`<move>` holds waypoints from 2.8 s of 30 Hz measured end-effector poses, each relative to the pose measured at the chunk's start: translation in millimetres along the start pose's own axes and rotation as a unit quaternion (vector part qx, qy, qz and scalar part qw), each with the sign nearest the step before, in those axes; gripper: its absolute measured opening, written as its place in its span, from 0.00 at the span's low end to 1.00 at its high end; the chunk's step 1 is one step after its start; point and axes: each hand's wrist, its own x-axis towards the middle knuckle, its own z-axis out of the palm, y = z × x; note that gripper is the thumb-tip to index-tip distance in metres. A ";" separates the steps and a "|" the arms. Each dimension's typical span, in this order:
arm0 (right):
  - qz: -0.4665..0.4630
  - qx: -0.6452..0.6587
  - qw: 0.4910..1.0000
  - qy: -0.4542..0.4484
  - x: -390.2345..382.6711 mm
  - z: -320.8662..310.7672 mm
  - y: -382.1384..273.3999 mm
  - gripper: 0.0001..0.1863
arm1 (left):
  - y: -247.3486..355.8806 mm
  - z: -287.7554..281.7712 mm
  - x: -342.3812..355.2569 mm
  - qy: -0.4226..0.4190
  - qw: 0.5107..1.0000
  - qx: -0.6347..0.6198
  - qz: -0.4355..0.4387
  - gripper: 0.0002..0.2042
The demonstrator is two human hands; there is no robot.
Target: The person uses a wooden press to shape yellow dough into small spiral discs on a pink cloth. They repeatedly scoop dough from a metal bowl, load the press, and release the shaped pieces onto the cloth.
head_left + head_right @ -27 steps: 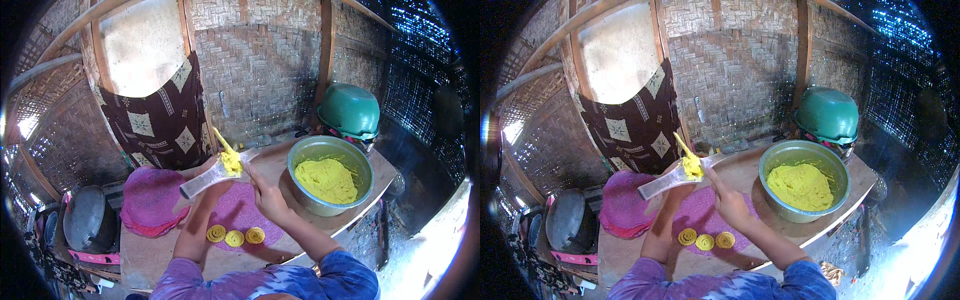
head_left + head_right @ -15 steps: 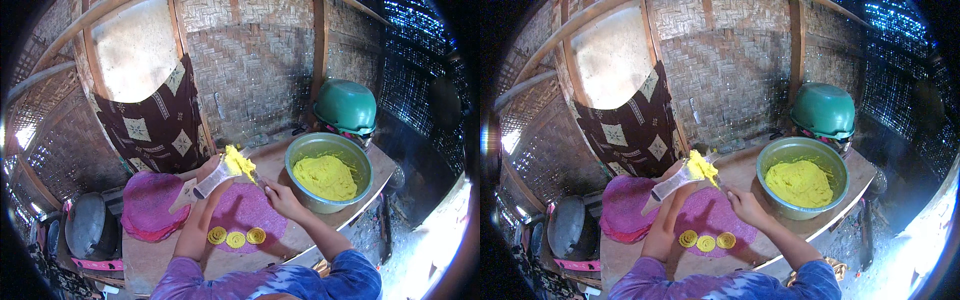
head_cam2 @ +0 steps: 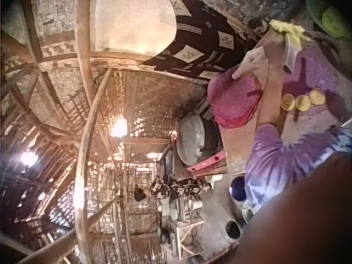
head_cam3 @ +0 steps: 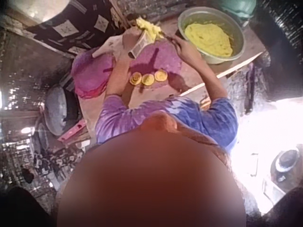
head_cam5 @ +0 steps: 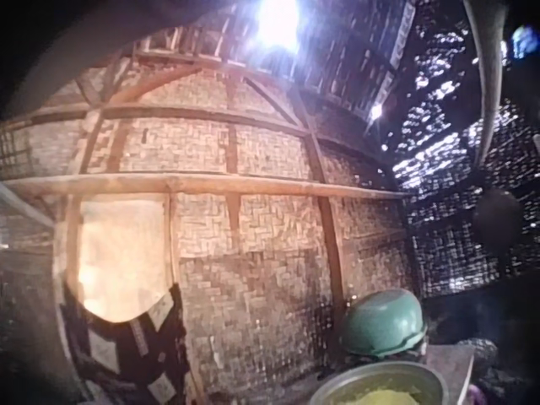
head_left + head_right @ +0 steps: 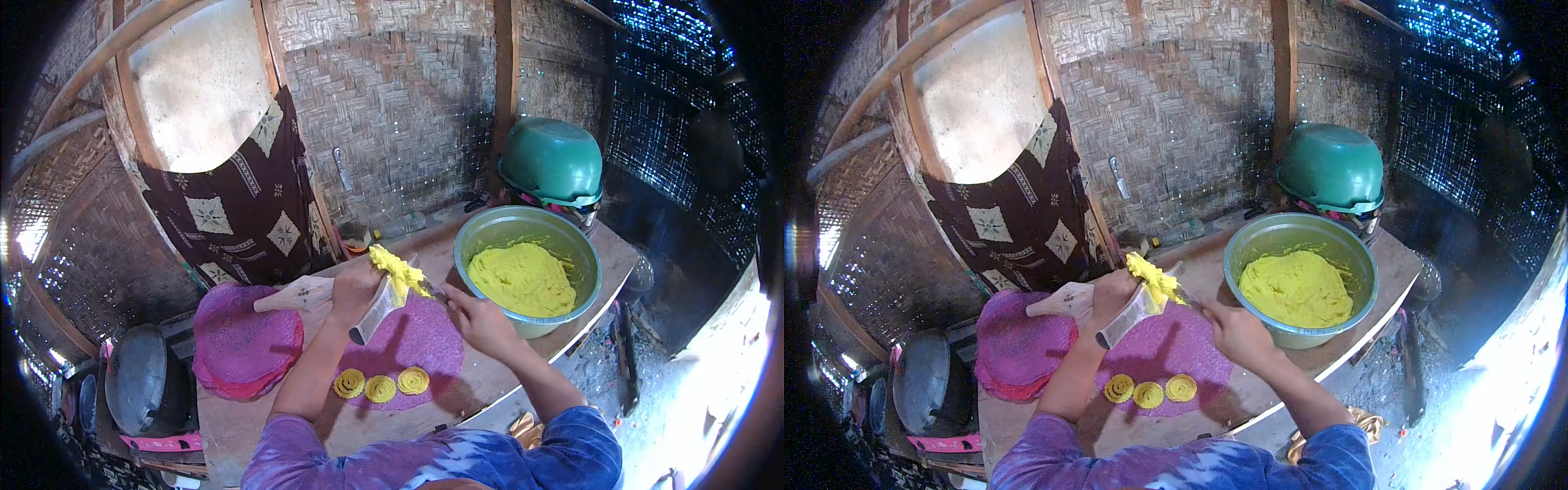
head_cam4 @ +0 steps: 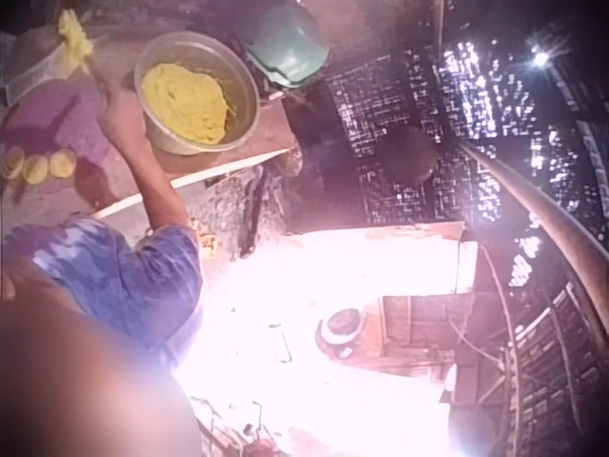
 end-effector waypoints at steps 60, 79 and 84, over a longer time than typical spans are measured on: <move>0.037 0.672 0.244 -0.698 -4.9 141.0 13.8 0.65 | -24.4 -128.1 -80.4 0.137 0.446 -0.858 -0.215 0.55; 0.329 0.347 0.633 -0.609 165.8 221.3 -13.1 0.39 | -178.8 130.0 -240.3 0.449 0.112 -0.834 -0.302 0.21; 0.281 0.303 0.690 -0.594 168.3 212.9 -32.5 0.34 | -184.1 98.2 -231.0 0.465 0.123 -0.849 -0.219 0.19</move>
